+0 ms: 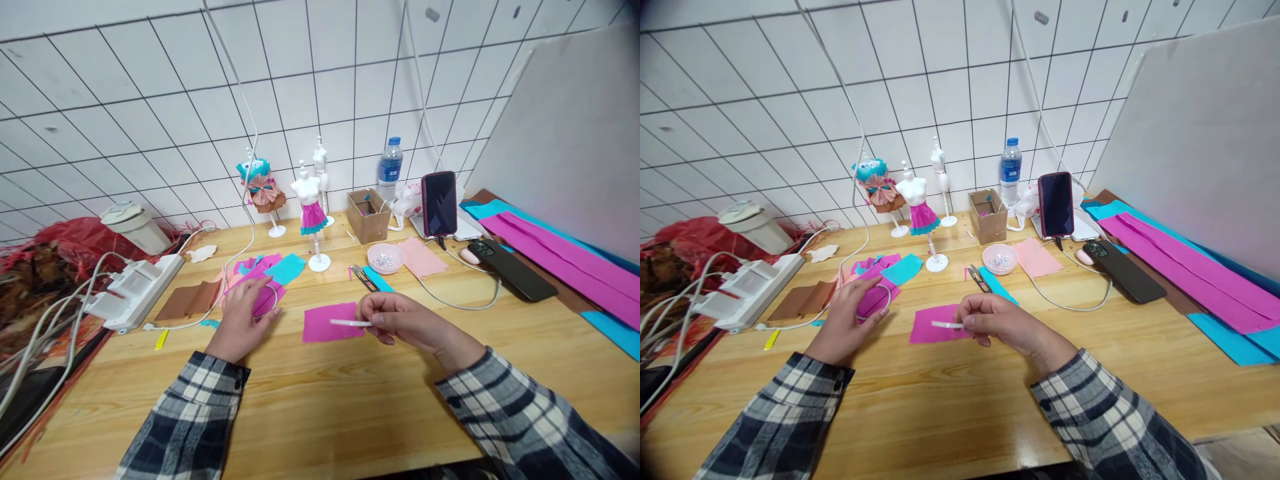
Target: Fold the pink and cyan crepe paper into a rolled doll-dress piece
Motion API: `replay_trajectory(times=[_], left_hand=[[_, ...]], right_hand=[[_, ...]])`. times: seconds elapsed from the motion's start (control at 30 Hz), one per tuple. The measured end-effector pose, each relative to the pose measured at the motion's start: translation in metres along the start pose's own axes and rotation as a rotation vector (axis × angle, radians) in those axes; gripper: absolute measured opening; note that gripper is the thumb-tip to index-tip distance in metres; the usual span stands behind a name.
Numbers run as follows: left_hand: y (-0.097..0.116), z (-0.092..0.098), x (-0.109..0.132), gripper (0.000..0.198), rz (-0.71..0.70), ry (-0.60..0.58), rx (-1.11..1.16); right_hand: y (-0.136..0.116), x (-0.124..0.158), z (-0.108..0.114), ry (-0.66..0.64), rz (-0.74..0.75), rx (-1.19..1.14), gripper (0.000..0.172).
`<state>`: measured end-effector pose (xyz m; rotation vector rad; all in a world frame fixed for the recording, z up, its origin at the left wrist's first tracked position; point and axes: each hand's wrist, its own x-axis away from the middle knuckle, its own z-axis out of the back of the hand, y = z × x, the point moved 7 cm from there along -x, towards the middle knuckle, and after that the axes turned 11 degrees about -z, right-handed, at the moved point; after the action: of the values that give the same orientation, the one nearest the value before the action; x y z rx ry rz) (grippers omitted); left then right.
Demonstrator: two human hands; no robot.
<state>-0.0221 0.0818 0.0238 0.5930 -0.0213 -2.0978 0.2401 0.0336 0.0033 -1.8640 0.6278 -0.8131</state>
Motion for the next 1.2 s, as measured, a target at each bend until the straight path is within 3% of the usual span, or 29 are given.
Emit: replay_trajectory(times=[0.07,0.17,0.23,0.33,0.43,0.5,0.57,0.63,0.67,0.7,0.77,0.8,0.87,1.0,1.2], left_hand=[[0.026,0.005,0.000,0.051,-0.076,0.058,0.227],[0.074,0.000,0.001,0.061,-0.258,-0.060,0.447],[0.094,-0.006,0.003,0.063,-0.305,-0.153,0.512],[0.102,-0.013,0.003,0.047,-0.273,-0.206,0.524],[0.095,-0.011,0.000,0.034,-0.234,-0.141,0.502],[0.091,-0.008,-0.002,0.028,-0.229,-0.100,0.434],[0.092,-0.008,-0.003,0.024,-0.248,-0.089,0.321],[0.096,-0.008,-0.003,0.021,-0.286,-0.094,0.226],[0.099,-0.008,-0.003,0.021,-0.303,-0.098,0.202],[0.101,-0.009,-0.003,0.020,-0.315,-0.100,0.189],[0.105,-0.010,-0.002,0.018,-0.336,-0.102,0.185],[0.107,-0.010,-0.001,0.018,-0.345,-0.100,0.193],[0.108,-0.011,0.000,0.016,-0.346,-0.090,0.224],[0.107,-0.015,0.000,0.015,-0.297,-0.098,0.263],[0.103,-0.026,0.004,0.017,-0.236,-0.144,0.283]], right_hand=[[0.001,-0.001,-0.006,-0.059,-0.036,0.095,0.036],[-0.001,-0.002,-0.014,-0.082,-0.013,0.220,0.037],[-0.004,-0.002,-0.016,-0.047,0.027,0.247,0.037],[-0.004,-0.002,-0.013,0.034,0.050,0.295,0.034],[-0.001,-0.005,-0.002,0.153,0.030,0.408,0.028],[-0.006,-0.003,0.013,0.362,0.072,0.498,0.023],[-0.021,0.011,0.029,0.709,0.211,0.571,0.026],[-0.039,0.034,0.026,1.034,0.440,0.662,0.031],[-0.045,0.043,0.015,1.119,0.566,0.727,0.032],[-0.050,0.047,-0.002,1.126,0.689,0.832,0.031],[-0.048,0.036,-0.044,0.843,0.812,1.054,0.029],[-0.043,0.029,-0.061,0.707,0.800,1.113,0.033],[-0.032,0.015,-0.079,0.628,0.728,1.189,0.035],[-0.013,-0.004,-0.078,0.634,0.577,1.261,0.027],[-0.004,-0.009,-0.059,0.580,0.531,1.241,0.023]])
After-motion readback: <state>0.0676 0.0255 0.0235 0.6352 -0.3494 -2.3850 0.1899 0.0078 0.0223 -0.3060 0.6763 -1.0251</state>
